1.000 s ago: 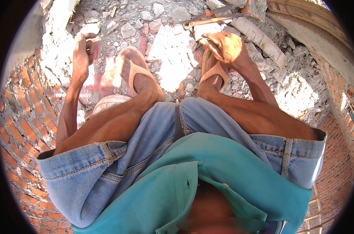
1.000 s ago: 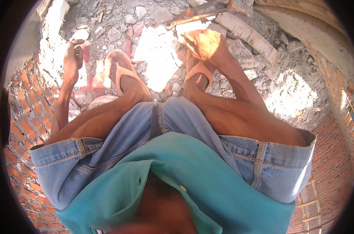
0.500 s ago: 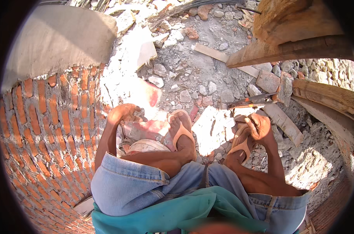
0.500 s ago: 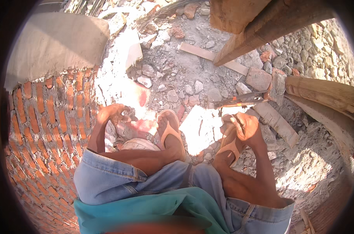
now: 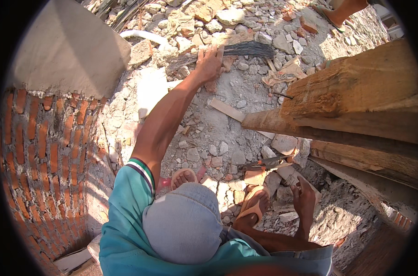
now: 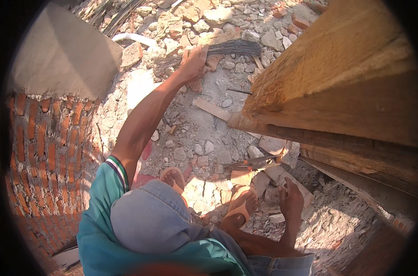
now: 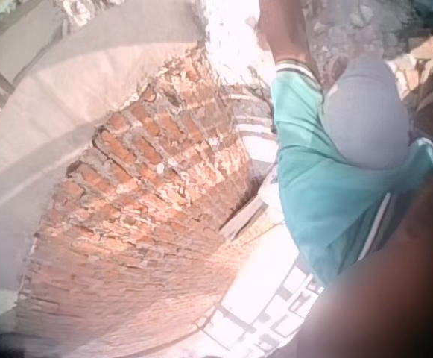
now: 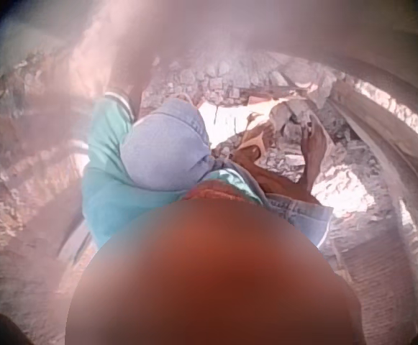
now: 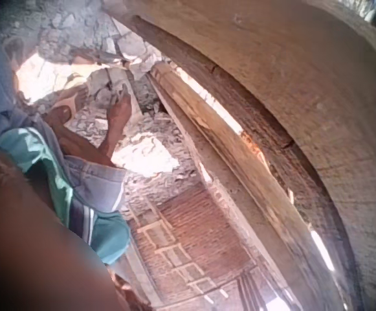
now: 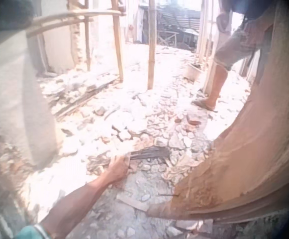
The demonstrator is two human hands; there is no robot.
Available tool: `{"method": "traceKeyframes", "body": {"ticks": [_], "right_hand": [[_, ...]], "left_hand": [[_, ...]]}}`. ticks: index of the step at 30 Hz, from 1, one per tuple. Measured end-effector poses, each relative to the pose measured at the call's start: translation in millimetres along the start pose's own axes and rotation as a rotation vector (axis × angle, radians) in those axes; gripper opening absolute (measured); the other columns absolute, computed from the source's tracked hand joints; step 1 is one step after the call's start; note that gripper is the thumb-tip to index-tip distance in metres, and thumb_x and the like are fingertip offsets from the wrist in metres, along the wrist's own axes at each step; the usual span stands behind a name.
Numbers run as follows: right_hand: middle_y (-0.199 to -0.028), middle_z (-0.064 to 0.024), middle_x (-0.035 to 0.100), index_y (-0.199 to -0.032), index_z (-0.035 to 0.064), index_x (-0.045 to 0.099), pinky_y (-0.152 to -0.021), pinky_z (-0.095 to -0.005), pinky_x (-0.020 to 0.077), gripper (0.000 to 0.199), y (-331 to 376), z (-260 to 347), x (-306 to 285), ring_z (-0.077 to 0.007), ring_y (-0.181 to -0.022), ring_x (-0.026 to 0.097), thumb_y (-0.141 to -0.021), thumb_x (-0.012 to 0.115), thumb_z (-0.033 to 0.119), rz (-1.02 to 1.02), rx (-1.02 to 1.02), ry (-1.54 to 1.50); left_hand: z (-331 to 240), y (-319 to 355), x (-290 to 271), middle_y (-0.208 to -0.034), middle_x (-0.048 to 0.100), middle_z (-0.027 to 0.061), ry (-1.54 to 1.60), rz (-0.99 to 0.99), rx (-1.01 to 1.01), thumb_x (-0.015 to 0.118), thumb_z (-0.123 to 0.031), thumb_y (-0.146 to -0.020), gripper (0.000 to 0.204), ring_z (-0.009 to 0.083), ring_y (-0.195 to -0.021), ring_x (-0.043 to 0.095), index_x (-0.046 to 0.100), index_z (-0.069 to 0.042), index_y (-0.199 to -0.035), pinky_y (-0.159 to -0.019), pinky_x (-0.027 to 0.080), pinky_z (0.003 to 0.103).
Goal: The person positions a vertical wooden plank against a partially built wooden frame and secures it using wire and pliers. They wrap the wire around the plank and a horizontal beam, then twist and tighten it with pliers to fasten the components together.
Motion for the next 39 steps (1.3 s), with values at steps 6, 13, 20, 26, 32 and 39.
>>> {"method": "traceKeyframes", "body": {"ticks": [6,13,20,26,32,39], "right_hand": [[-0.097,-0.0168,0.071,-0.129,0.007,0.065,-0.072,-0.0422,0.0562,0.037,3.8,41.0,18.0,-0.0337,-0.086,0.072,-0.093,0.074,0.013,0.032,-0.204,-0.139],[-0.1,-0.017,0.073,-0.129,0.0013,0.066,-0.075,-0.0373,0.0566,0.035,-22.4,74.1,27.9,-0.0263,-0.086,0.073,-0.095,0.07,0.01,0.127,-0.261,-0.518],[-0.138,-0.0183,0.062,-0.151,-0.0052,0.043,-0.073,-0.0279,0.0559,0.059,-53.8,156.2,54.5,-0.0155,-0.094,0.069,-0.106,0.061,0.028,0.441,-0.246,-1.166],[-0.122,-0.0172,0.068,-0.148,-0.0092,0.044,-0.069,-0.0273,0.0569,0.06,-52.2,198.0,86.2,-0.0161,-0.088,0.07,-0.104,0.066,0.024,0.577,-0.039,-1.196],[-0.095,-0.0092,0.071,-0.12,-0.0067,0.066,-0.064,-0.0261,0.0551,0.035,-48.3,177.5,79.5,-0.0119,-0.074,0.066,-0.099,0.073,0.02,0.308,0.195,-1.42],[-0.079,-0.0021,0.065,-0.097,-0.0023,0.07,-0.058,-0.0265,0.0493,0.024,-51.3,146.2,67.0,-0.0081,-0.064,0.059,-0.099,0.072,0.022,0.163,0.21,-1.379]], "left_hand": [[24.5,-7.7,-28.0,-0.107,0.067,0.0235,-0.093,0.229,-0.044,0.054,-0.011,-0.094,0.024,0.0382,-0.103,0.063,0.06,-0.002,-0.115,-0.086,0.051,0.052],[82.6,96.9,-201.2,-0.08,0.068,0.0228,-0.096,0.353,-0.145,0.076,-0.017,-0.085,0.03,0.0435,-0.081,0.069,0.06,-0.005,-0.107,-0.071,0.053,0.052],[71.1,242.9,-307.4,-0.072,0.061,0.02,-0.28,0.555,-0.176,0.074,-0.022,-0.085,0.02,0.0417,-0.073,0.062,0.06,-0.01,-0.095,-0.069,0.05,0.05],[33.4,263.3,-277.8,-0.069,0.06,0.019,-0.051,0.656,-0.153,0.07,-0.024,-0.093,0.022,0.0409,-0.069,0.061,0.057,-0.007,-0.091,-0.065,0.047,0.052],[0.6,231.7,-256.7,-0.07,0.061,0.0179,-0.002,0.61,-0.039,0.071,-0.024,-0.093,0.022,0.0401,-0.069,0.058,0.059,-0.006,-0.093,-0.068,0.047,0.048],[-20.3,203.0,-235.6,-0.073,0.056,0.017,-0.081,0.655,0.042,0.071,-0.016,-0.09,0.018,0.0377,-0.074,0.054,0.058,-0.005,-0.095,-0.072,0.046,0.046]]}}
Point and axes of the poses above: each hand's wrist, its own y-axis away from the middle knuckle, its own x-axis out of the palm, z = x × y, the point moved 1 cm from there along -y, towards the middle knuckle
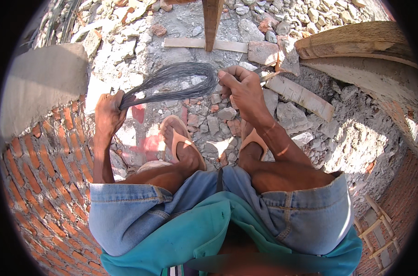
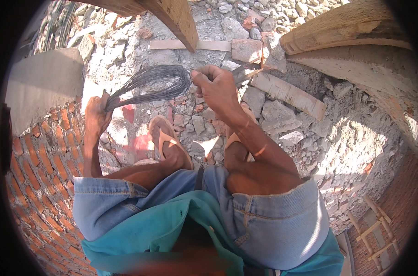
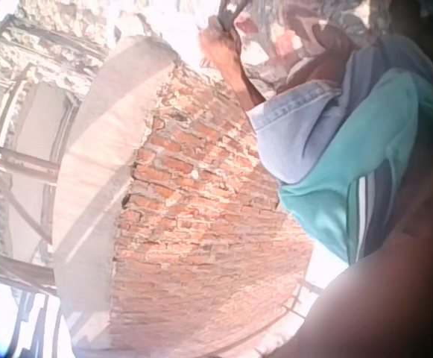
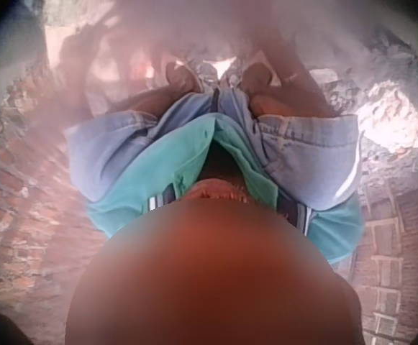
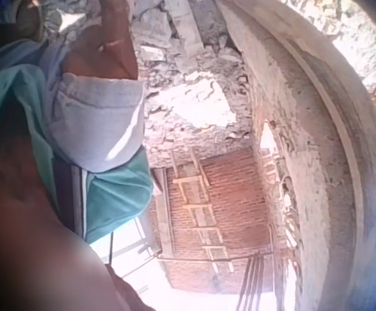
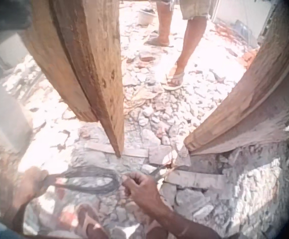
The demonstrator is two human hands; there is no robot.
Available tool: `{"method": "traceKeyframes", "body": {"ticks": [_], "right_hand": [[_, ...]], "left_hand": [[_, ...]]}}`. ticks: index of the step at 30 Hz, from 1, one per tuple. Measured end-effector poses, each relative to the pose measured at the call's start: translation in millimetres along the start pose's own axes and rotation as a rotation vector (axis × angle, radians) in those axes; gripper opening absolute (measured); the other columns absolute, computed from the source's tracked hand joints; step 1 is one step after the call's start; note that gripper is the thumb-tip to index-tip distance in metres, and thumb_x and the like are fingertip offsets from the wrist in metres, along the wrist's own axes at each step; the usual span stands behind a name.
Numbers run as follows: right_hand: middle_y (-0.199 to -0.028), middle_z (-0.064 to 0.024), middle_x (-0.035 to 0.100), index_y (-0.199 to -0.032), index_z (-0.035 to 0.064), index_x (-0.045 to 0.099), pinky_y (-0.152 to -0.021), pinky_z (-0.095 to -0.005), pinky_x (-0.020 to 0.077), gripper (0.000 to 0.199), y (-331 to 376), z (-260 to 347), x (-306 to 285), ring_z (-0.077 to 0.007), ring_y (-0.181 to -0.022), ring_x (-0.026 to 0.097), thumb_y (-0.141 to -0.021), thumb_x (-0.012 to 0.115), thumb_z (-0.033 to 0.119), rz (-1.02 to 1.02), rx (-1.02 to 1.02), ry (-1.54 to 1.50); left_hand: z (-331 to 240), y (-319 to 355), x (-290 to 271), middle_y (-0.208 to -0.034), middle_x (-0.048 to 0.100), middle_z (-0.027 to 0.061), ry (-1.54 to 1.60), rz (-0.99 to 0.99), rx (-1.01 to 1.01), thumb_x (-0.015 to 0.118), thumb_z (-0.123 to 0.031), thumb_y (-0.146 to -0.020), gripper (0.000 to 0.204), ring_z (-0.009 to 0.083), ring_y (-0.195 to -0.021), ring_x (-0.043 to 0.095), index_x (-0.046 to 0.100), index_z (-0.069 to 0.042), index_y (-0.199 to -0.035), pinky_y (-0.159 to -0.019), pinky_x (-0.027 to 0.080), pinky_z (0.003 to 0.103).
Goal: The person positions a vertical wooden plank against a partially built wooden frame and secures it using wire and pliers. They wrap the wire around the plank and a horizontal beam, then twist and tighten it with pliers to fasten the components together.
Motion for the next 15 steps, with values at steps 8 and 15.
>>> {"method": "traceKeyframes", "body": {"ticks": [8,15], "right_hand": [[-0.076,-0.0005,0.057,-0.099,0.0052,0.061,-0.062,-0.0287,0.0496,0.021,2.3,6.8,-11.4,-0.0091,-0.07,0.056,-0.104,0.066,0.025,0.026,0.047,-0.358],[-0.081,-0.0001,0.06,-0.101,0.005,0.062,-0.068,-0.0276,0.0508,0.023,-4.2,5.1,-39.1,-0.0101,-0.071,0.058,-0.106,0.061,0.027,-0.169,-0.158,0.005]], "left_hand": [[24.6,-9.8,11.6,-0.067,0.055,0.0132,0.031,-0.163,0.088,0.073,-0.021,-0.091,0.023,0.035,-0.066,0.053,0.055,-0.007,-0.088,-0.074,0.047,0.044],[41.5,5.0,34.9,-0.07,0.057,0.0167,0.076,-0.14,0.026,0.073,-0.016,-0.089,0.018,0.0387,-0.071,0.057,0.058,-0.006,-0.09,-0.073,0.047,0.046]]}}
Point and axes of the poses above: each hand's wrist, its own y-axis away from the middle knuckle, its own x-axis out of the palm, z = x × y, the point moved 1 cm from there along -y, towards the middle knuckle
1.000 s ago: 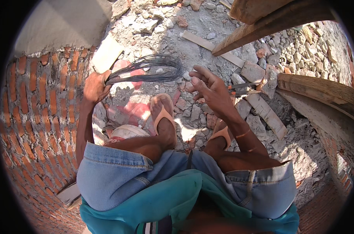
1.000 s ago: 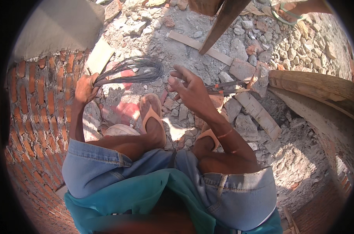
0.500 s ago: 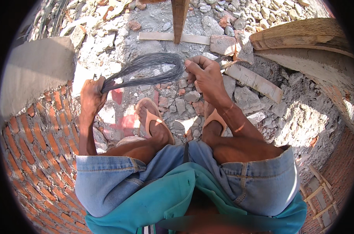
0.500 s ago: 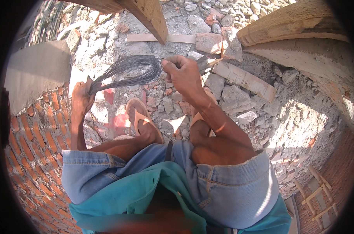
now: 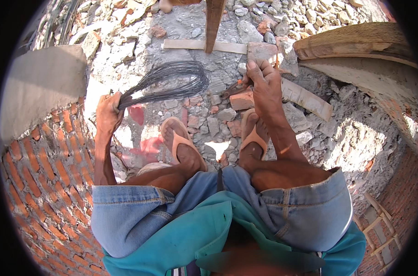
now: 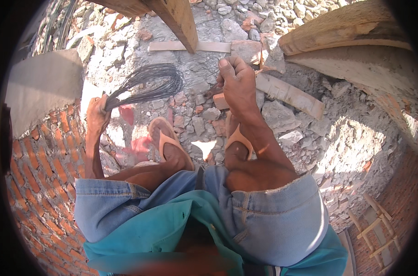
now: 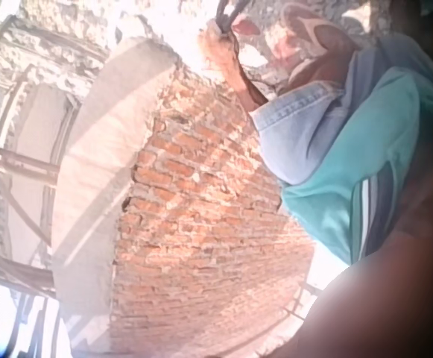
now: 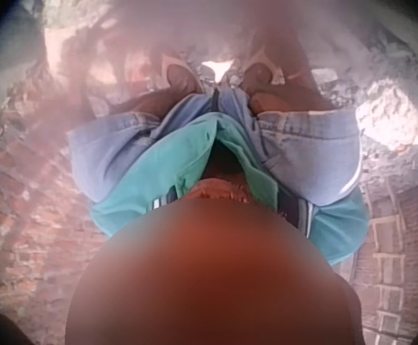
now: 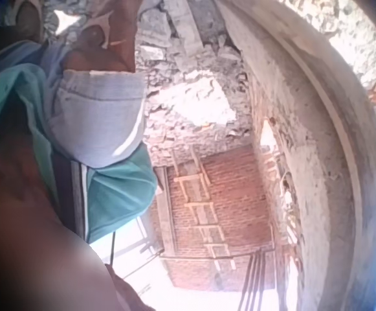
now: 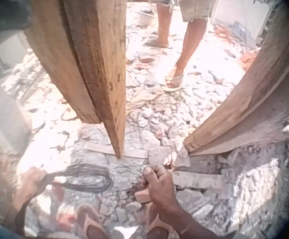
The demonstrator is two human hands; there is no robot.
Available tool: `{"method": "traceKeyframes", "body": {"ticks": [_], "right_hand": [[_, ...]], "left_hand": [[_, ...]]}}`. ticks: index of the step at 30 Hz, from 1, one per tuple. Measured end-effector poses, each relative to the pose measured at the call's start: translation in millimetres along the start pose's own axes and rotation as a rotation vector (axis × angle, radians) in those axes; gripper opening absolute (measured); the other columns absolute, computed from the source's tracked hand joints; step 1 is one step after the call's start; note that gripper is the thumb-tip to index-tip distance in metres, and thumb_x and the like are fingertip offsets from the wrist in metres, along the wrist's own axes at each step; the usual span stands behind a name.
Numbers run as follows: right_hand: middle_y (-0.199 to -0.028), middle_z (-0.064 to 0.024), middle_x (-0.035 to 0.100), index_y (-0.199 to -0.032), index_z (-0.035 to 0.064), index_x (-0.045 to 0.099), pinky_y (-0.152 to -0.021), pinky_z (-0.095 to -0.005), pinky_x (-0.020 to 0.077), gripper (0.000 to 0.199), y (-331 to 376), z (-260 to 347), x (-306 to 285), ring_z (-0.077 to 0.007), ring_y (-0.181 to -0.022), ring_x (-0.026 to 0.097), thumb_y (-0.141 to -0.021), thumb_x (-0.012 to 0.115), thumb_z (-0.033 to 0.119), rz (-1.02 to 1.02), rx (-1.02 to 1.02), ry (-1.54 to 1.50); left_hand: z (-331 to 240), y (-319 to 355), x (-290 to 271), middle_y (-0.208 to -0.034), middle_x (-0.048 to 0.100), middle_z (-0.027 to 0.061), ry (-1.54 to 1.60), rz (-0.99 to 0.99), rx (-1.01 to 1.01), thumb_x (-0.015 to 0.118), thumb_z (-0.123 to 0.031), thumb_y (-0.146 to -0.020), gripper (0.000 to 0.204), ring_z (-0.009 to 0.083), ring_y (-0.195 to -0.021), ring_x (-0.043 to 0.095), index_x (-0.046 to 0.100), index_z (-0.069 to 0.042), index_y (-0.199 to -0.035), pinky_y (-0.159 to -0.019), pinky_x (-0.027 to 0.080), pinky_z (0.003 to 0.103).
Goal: The person positions a vertical wooden plank against a partially built wooden frame and secures it using wire and pliers. They wrap the wire around the plank and a horizontal beam, then twist and tighten it with pliers to fasten the components together.
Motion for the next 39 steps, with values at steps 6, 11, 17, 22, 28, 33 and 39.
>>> {"method": "traceKeyframes", "body": {"ticks": [6,11,17,22,28,33,39], "right_hand": [[-0.092,-0.0068,0.066,-0.105,0.005,0.059,-0.08,-0.0388,0.0552,0.025,-15.9,27.7,-65.2,-0.0202,-0.082,0.063,-0.112,0.047,0.026,-0.106,-0.004,-0.794],[-0.094,-0.0089,0.066,-0.103,0.0057,0.057,-0.085,-0.0432,0.0562,0.025,-4.8,32.6,-87.2,-0.0262,-0.093,0.067,-0.112,0.045,0.026,-0.075,-0.005,-0.569],[-0.089,-0.0046,0.061,-0.104,0.0073,0.058,-0.093,-0.0519,0.0542,0.021,4.7,81.4,-117.8,-0.0256,-0.09,0.065,-0.11,0.05,0.026,-0.069,-0.332,-0.677],[-0.082,-0.004,0.055,-0.102,0.0066,0.056,-0.078,-0.0467,0.0547,0.021,36.5,123.9,-127.4,-0.0217,-0.074,0.058,-0.109,0.056,0.026,-0.13,-0.454,-0.508],[-0.081,-0.0034,0.051,-0.104,0.006,0.052,-0.065,-0.0375,0.0521,0.023,65.9,175.1,-61.0,-0.0135,-0.062,0.05,-0.111,0.05,0.027,0.205,-0.634,-0.331],[-0.081,-0.0081,0.057,-0.101,0.0014,0.054,-0.057,-0.0329,0.049,0.03,89.7,188.1,15.4,-0.0129,-0.062,0.054,-0.106,0.059,0.03,0.332,-0.909,0.078],[-0.087,-0.0089,0.066,-0.101,-0.0025,0.061,-0.06,-0.0299,0.0483,0.017,72.2,166.6,49.6,-0.0162,-0.072,0.062,-0.102,0.067,0.013,0.153,-1.136,0.41]], "left_hand": [[72.9,32.7,5.2,-0.079,0.062,0.0229,-0.081,0.006,-0.106,0.066,-0.012,-0.093,0.016,0.0447,-0.076,0.06,0.061,-0.007,-0.107,-0.073,0.049,0.051],[134.2,55.5,33.3,-0.076,0.059,0.0247,-0.043,0.052,-0.112,0.062,-0.012,-0.096,0.013,0.0473,-0.072,0.059,0.059,-0.001,-0.103,-0.065,0.047,0.052],[201.9,82.4,74.7,-0.101,0.062,0.0203,0.168,0.159,-0.201,0.053,-0.036,-0.105,0.037,0.0378,-0.088,0.06,0.061,-0.001,-0.114,-0.078,0.048,0.047],[141.7,25.0,5.6,-0.146,0.056,0.0221,0.405,0.43,-0.304,0.069,-0.025,-0.098,0.06,0.0335,-0.132,0.058,0.049,0.001,-0.148,-0.107,0.05,0.045],[-105.4,-70.2,-126.6,-0.135,0.065,0.0187,0.874,-0.059,0.286,0.066,-0.038,-0.101,0.054,0.0308,-0.131,0.059,0.059,0.003,-0.137,-0.113,0.043,0.045],[-220.3,-74.0,-143.6,-0.126,0.066,0.0236,1.183,0.064,0.499,0.076,-0.048,-0.091,0.071,0.0319,-0.118,0.064,0.054,0.006,-0.132,-0.102,0.049,0.044],[-249.5,-68.6,-134.8,-0.093,0.064,0.0081,1.737,0.147,0.3,0.059,-0.031,-0.107,0.031,0.0169,-0.08,0.064,0.059,0.0,-0.113,-0.072,0.054,0.033]]}}
Point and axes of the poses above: each hand's wrist, its own y-axis away from the middle knuckle, its own x-axis out of the palm, z = x × y, the point moved 1 cm from there along -y, towards the middle knuckle
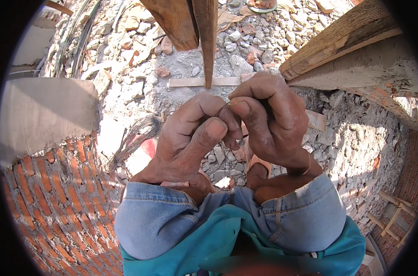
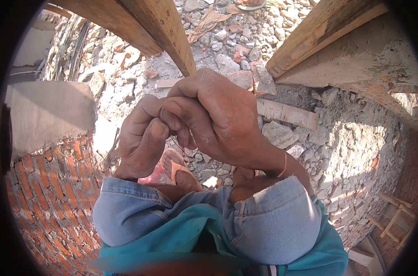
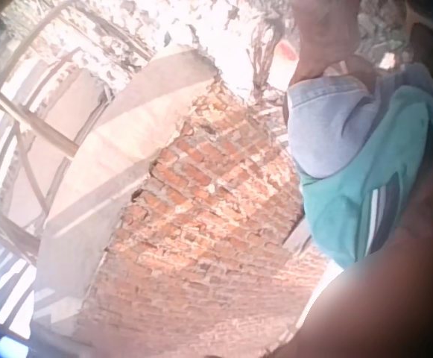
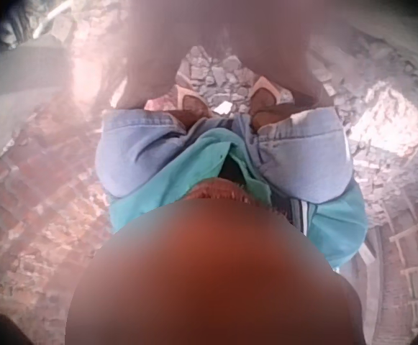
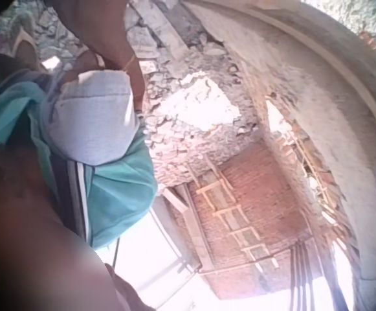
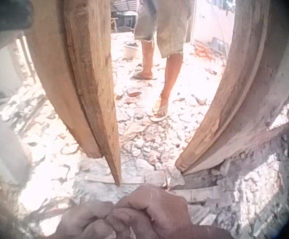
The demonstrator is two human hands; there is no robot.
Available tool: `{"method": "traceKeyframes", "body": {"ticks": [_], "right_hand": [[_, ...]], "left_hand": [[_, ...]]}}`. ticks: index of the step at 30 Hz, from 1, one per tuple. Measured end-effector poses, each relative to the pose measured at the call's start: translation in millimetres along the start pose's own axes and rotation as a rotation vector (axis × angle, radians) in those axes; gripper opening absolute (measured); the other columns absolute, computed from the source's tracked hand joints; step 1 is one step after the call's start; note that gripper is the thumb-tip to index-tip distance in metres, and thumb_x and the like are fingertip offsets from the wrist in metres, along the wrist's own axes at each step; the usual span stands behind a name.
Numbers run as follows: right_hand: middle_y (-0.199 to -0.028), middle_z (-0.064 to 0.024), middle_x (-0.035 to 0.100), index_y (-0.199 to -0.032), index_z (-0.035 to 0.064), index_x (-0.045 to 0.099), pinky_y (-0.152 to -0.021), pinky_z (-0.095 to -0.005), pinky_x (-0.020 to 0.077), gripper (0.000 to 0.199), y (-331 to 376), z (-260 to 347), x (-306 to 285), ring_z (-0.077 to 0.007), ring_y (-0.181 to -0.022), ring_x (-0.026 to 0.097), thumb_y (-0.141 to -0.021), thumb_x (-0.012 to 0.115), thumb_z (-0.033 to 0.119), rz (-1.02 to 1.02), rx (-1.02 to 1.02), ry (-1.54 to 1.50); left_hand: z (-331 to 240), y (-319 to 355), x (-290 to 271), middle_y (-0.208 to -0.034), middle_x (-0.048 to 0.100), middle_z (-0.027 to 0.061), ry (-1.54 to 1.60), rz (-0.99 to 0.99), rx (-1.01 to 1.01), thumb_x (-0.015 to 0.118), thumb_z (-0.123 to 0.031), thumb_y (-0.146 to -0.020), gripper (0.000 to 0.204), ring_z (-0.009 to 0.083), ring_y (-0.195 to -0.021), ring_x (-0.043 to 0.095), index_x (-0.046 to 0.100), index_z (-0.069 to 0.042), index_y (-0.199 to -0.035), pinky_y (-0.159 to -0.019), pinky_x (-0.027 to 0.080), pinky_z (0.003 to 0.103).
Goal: The person positions a vertical wooden plank against a partially built wooden frame and secures it using wire and pliers. They wrap the wire around the plank and a horizontal beam, then twist and tighten it with pliers to fasten the components together.
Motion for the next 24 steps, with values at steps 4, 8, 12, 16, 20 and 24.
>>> {"method": "traceKeyframes", "body": {"ticks": [4,8,12,16,20,24], "right_hand": [[-0.094,-0.0096,0.068,-0.116,-0.0034,0.063,-0.066,-0.0285,0.0524,0.017,10.7,-14.3,33.6,-0.0122,-0.078,0.064,-0.102,0.064,0.007,-0.053,0.192,-0.122],[-0.094,-0.0093,0.066,-0.133,-0.0027,0.058,-0.074,-0.0278,0.0536,0.031,27.1,-16.5,57.4,-0.0122,-0.085,0.066,-0.104,0.061,0.008,0.152,0.486,-0.282],[-0.091,-0.0142,0.065,-0.124,-0.001,0.061,-0.073,-0.0353,0.0518,0.026,49.3,-27.0,63.9,-0.018,-0.079,0.064,-0.109,0.051,0.018,0.507,0.894,-0.628],[-0.097,-0.0103,0.068,-0.117,-0.0011,0.065,-0.072,-0.0316,0.05,0.03,64.7,-35.9,66.1,-0.0147,-0.078,0.062,-0.111,0.049,0.023,0.493,0.681,-0.467],[-0.084,-0.0023,0.062,-0.11,-0.001,0.068,-0.062,-0.0272,0.0426,0.036,67.5,-46.4,58.5,-0.0071,-0.068,0.049,-0.11,0.052,0.031,0.459,0.585,-0.355],[-0.08,-0.0018,0.061,-0.109,-0.001,0.069,-0.063,-0.0277,0.0428,0.034,71.2,-52.5,56.7,-0.0081,-0.07,0.051,-0.109,0.055,0.03,0.491,0.661,-0.268]], "left_hand": [[19.7,4.4,-9.1,-0.079,0.048,-0.0019,0.311,-0.203,-0.031,0.05,-0.035,-0.111,0.032,0.0086,-0.064,0.046,0.054,-0.005,-0.119,-0.058,0.044,0.025],[20.8,7.8,-36.6,-0.071,0.028,-0.007,0.577,-0.37,0.107,0.044,-0.041,-0.112,0.034,0.0038,-0.056,0.024,0.056,-0.01,-0.12,-0.047,0.028,0.02],[9.0,6.9,-71.1,-0.068,0.024,-0.0053,0.702,-0.453,0.337,0.045,-0.041,-0.111,0.037,0.0067,-0.054,0.021,0.059,-0.008,-0.119,-0.045,0.026,0.023],[-4.7,14.4,-122.4,-0.065,0.027,-0.0032,0.867,-0.552,0.489,0.056,-0.03,-0.108,0.028,0.0099,-0.054,0.028,0.055,-0.004,-0.118,-0.046,0.03,0.025],[-6.1,32.7,-164.6,-0.064,0.035,-0.0005,0.982,-0.658,0.514,0.053,-0.02,-0.108,0.019,0.0132,-0.055,0.035,0.055,-0.001,-0.11,-0.053,0.038,0.028],[-5.6,43.1,-202.4,-0.063,0.037,0.0002,1.033,-0.722,0.563,0.043,-0.024,-0.112,0.028,0.0133,-0.053,0.034,0.056,0.0,-0.105,-0.052,0.036,0.028]]}}
Point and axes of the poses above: each hand's wrist, its own y-axis away from the middle knuckle, its own x-axis out of the palm, z = x × y, the point moved 1 cm from there along -y, towards the middle knuckle
